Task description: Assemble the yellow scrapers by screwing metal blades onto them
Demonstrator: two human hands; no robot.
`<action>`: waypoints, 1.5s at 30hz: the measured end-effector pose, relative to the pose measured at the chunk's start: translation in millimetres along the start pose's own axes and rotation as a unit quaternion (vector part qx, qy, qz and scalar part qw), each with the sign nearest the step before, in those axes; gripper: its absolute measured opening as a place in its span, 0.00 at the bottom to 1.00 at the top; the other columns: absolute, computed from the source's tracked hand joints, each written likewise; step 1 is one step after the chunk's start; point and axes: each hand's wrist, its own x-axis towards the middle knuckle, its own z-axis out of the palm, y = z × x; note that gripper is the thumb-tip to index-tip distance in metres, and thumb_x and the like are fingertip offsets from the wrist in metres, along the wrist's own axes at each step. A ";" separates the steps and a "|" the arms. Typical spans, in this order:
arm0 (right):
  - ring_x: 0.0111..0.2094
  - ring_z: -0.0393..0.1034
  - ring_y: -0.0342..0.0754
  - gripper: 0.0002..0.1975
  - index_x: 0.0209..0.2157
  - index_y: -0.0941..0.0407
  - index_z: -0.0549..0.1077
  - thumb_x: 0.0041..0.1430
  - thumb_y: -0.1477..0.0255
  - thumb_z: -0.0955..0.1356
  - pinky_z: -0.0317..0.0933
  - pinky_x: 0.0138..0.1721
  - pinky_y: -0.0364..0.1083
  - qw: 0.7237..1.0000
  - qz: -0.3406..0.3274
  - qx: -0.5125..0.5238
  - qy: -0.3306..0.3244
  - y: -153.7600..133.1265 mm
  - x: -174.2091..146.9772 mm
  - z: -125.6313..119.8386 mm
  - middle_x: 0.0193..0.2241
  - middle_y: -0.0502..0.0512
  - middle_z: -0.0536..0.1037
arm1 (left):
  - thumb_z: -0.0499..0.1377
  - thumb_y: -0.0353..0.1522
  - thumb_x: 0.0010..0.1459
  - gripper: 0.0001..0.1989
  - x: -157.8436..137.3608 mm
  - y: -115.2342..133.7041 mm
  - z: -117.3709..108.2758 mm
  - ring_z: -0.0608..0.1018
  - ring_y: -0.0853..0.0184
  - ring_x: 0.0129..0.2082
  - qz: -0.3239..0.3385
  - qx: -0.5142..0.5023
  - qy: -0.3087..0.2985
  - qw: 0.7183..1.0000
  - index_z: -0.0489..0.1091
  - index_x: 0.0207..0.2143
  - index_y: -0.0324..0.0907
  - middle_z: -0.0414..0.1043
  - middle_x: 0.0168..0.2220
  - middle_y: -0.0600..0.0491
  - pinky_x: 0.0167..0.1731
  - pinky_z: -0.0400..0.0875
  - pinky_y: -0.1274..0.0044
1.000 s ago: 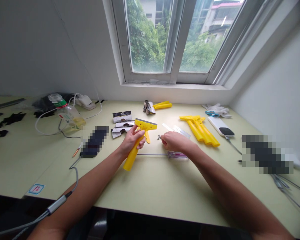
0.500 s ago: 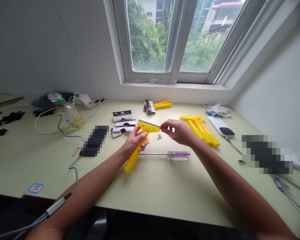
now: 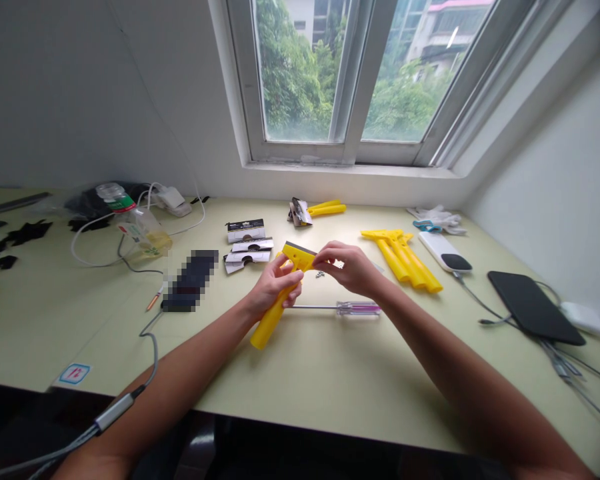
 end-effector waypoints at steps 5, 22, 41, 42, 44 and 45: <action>0.35 0.70 0.47 0.06 0.34 0.57 0.77 0.63 0.74 0.67 0.63 0.39 0.47 0.995 -0.039 -0.086 -0.023 -2.1 0.6 -1.2 0.32 0.56 0.80 | 0.65 0.37 0.53 0.24 1.1 -1.4 -1.4 0.64 0.80 0.16 -0.007 -0.005 0.010 1.000 0.62 0.49 0.43 0.65 0.28 0.59 0.12 0.57 0.86; 0.37 0.65 0.51 0.11 0.36 0.59 0.73 0.66 0.77 0.60 0.56 0.40 0.49 0.954 -0.071 -0.280 -0.076 -12.9 -2.3 2.7 0.35 0.61 0.76 | 0.65 0.36 0.53 0.22 3.4 -5.4 -3.9 0.64 0.80 0.16 -0.006 -0.016 0.026 1.000 0.61 0.48 0.44 0.64 0.28 0.59 0.13 0.55 0.87; 0.30 0.70 0.43 0.08 0.38 0.55 0.76 0.61 0.76 0.65 0.61 0.35 0.43 0.978 0.057 -0.066 -0.189 -21.1 -2.6 8.0 0.32 0.52 0.79 | 0.67 0.34 0.49 0.22 12.6 -2.7 -13.9 0.68 0.80 0.18 0.047 -0.001 0.163 0.985 0.62 0.44 0.44 0.67 0.37 0.56 0.13 0.59 0.85; 0.30 0.70 0.43 0.09 0.38 0.55 0.77 0.61 0.75 0.65 0.61 0.35 0.43 0.974 0.064 -0.065 -0.208 -21.6 -2.9 12.2 0.32 0.53 0.79 | 0.67 0.34 0.48 0.22 14.5 -1.4 -18.5 0.68 0.80 0.18 0.053 -0.004 0.174 0.983 0.62 0.43 0.43 0.67 0.36 0.56 0.13 0.59 0.85; 0.31 0.71 0.44 0.09 0.41 0.55 0.77 0.61 0.74 0.65 0.62 0.36 0.44 0.968 0.071 -0.072 -0.231 -21.1 -4.3 22.5 0.32 0.53 0.80 | 0.67 0.32 0.48 0.22 17.7 0.6 -26.7 0.68 0.80 0.18 0.068 -0.010 0.187 0.980 0.60 0.42 0.44 0.66 0.35 0.57 0.13 0.59 0.85; 0.32 0.71 0.45 0.09 0.42 0.55 0.77 0.61 0.73 0.66 0.61 0.37 0.44 0.966 0.071 -0.077 -0.238 -20.3 -5.4 27.7 0.33 0.53 0.80 | 0.66 0.32 0.48 0.22 18.9 1.1 -29.9 0.68 0.80 0.18 0.073 -0.013 0.191 0.979 0.60 0.42 0.44 0.66 0.34 0.58 0.14 0.58 0.85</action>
